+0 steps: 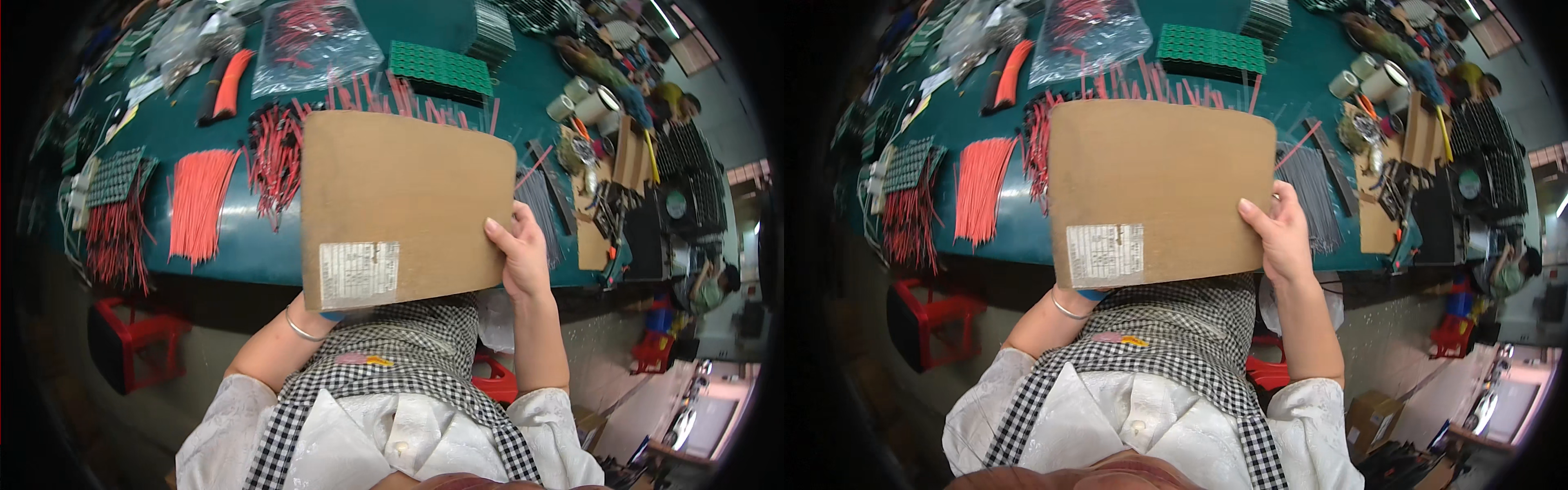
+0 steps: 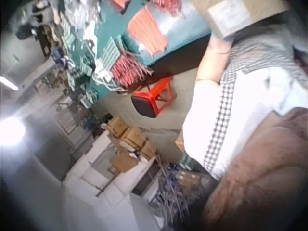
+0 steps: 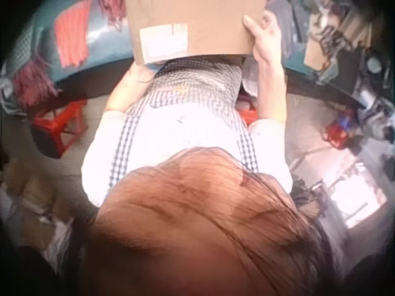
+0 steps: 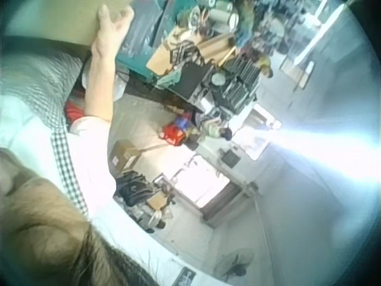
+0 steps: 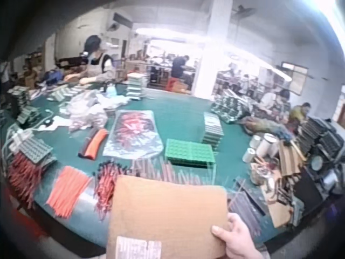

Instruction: The person inserts and organizes red and black wires from wire harnesses by hand into a multi-port electronic circuit board.

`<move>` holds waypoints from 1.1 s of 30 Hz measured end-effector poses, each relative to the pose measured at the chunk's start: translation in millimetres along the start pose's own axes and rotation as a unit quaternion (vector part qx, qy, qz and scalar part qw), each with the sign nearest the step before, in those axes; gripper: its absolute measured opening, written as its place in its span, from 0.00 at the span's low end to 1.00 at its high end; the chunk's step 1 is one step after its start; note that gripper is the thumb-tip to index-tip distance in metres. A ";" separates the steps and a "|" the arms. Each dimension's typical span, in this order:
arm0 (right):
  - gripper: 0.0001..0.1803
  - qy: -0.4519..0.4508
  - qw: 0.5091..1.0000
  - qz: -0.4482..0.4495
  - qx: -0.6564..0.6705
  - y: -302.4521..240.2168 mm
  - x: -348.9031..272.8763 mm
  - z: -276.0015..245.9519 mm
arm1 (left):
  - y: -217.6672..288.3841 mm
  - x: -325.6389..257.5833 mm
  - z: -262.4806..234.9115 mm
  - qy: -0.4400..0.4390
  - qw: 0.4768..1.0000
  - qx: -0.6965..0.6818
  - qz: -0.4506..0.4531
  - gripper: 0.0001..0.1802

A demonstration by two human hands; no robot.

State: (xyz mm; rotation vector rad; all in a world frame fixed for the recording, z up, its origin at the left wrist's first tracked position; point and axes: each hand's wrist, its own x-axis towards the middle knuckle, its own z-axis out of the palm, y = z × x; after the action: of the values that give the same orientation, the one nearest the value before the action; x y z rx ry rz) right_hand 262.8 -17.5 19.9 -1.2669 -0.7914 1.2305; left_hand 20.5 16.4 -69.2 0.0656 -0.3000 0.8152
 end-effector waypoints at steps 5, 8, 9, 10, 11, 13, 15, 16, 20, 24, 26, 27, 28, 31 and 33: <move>0.25 -0.014 0.999 0.014 0.035 -3.0 0.3 -7.1 | 1.3 -0.6 7.0 0.023 0.999 0.025 -0.001 0.41; 0.25 -0.008 0.999 0.020 0.044 -5.9 -1.9 -5.4 | 2.0 3.0 11.7 0.039 0.998 0.046 0.015 0.42; 0.24 -0.001 0.999 0.020 0.049 -6.3 -2.1 -5.1 | 2.4 4.5 12.9 0.044 0.997 0.054 0.022 0.42; 0.24 0.002 0.999 0.018 0.050 -5.6 -1.2 -7.3 | 0.7 5.6 14.1 0.049 0.997 0.061 0.028 0.43; 0.25 0.002 0.999 0.019 0.042 -4.0 0.6 -10.5 | 3.3 7.1 15.0 0.054 0.996 0.068 0.035 0.43; 0.25 0.002 0.999 0.020 0.034 -4.3 1.2 -13.6 | 11.6 -2.6 20.8 0.065 0.993 0.083 0.051 0.44; 0.24 0.004 0.999 0.030 0.033 -7.1 0.2 -14.4 | 13.3 -3.5 26.9 0.073 0.991 0.091 0.059 0.45; 0.24 0.005 0.999 0.031 0.035 -5.9 0.9 -15.6 | 15.8 -4.9 33.7 0.096 0.979 0.168 0.057 0.49; 0.24 0.009 1.000 0.015 0.017 -3.9 2.5 -16.2 | 24.1 -12.3 43.0 0.106 0.962 0.253 0.009 0.54; 0.25 0.018 0.999 0.029 0.010 -5.6 1.0 -19.7 | 41.5 -18.6 49.5 0.235 0.917 0.319 -0.050 0.41; 0.28 0.014 0.999 0.034 0.011 -7.6 3.2 -22.2 | 37.9 -7.2 58.7 0.266 0.892 0.358 -0.070 0.29; 0.30 0.013 0.999 0.038 0.009 -9.1 4.5 -22.7 | 37.8 -5.8 58.2 0.267 0.891 0.359 -0.070 0.29; 0.30 0.011 0.999 0.039 0.011 -12.1 6.1 -21.5 | 38.3 -5.4 57.1 0.273 0.888 0.363 -0.067 0.28; 0.34 -0.017 0.998 0.062 0.002 -21.6 11.0 -22.3 | 43.3 -4.3 56.7 0.282 0.886 0.362 -0.063 0.29; 0.35 -0.118 0.984 0.134 -0.025 -27.3 12.7 -33.3 | 45.6 -10.3 63.2 0.264 0.872 0.405 -0.076 0.31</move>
State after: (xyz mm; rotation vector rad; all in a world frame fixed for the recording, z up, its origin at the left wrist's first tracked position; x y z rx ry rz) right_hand 303.5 -10.4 37.5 -1.3145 -0.8451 1.6097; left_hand -34.2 29.5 -14.3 0.6372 0.5808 0.7231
